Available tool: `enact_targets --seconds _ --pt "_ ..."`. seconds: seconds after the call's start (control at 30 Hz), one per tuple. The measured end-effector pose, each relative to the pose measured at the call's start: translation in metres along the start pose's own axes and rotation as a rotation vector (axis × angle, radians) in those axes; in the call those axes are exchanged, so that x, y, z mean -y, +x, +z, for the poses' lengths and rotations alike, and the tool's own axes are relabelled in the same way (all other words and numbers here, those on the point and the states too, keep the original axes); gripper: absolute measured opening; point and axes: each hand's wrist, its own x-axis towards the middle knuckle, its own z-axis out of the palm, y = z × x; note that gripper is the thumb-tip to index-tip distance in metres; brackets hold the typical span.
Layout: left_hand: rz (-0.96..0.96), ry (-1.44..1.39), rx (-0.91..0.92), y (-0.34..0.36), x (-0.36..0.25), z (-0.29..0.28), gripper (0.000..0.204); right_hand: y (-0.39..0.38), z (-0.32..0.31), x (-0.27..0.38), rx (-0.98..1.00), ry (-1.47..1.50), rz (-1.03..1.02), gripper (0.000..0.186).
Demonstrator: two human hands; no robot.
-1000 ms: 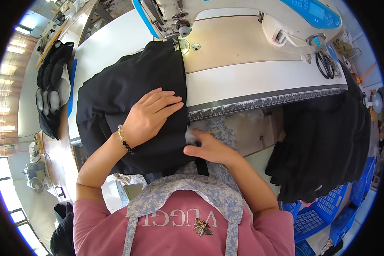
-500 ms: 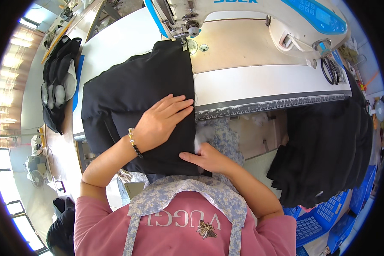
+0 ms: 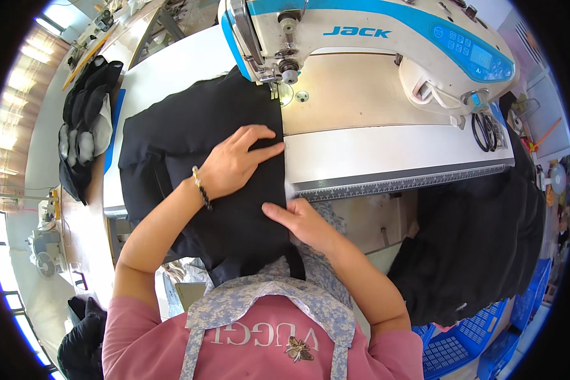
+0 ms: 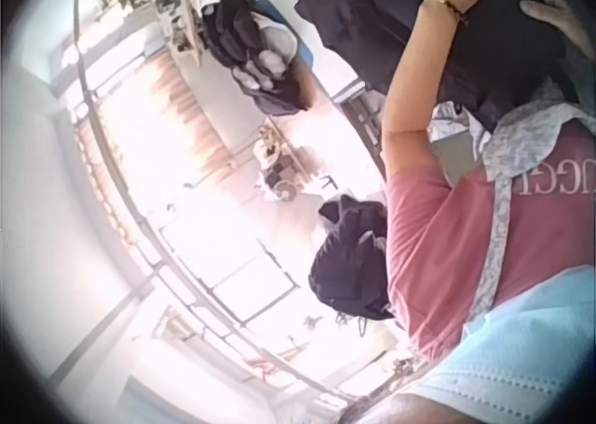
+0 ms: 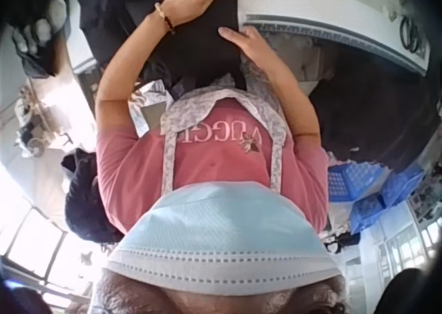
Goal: The person sews a black puffer jacket using a sewing machine. They repeatedly insert white stuffing into the jacket's compartments, align the fabric, and sew along the seams to secure the filling.
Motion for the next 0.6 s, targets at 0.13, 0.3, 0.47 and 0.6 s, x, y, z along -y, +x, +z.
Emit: enact_targets --seconds 0.13,0.3,0.47,0.6 --pt "-0.024 -0.026 0.021 0.014 0.028 -0.001 0.049 -0.007 0.013 0.051 -0.082 -0.039 -0.023 0.053" --pt "-0.055 -0.034 0.047 0.026 0.048 -0.001 0.050 -0.016 0.005 0.064 -0.172 -0.304 -0.002 0.050" --pt "-0.056 0.005 0.033 0.039 0.067 0.003 0.053 -0.035 0.005 0.060 -0.461 -0.706 -0.343 0.035" --pt "0.015 0.056 -0.009 0.036 0.086 -0.001 0.049 -0.065 -0.007 0.053 -0.453 -1.048 -0.123 0.046"
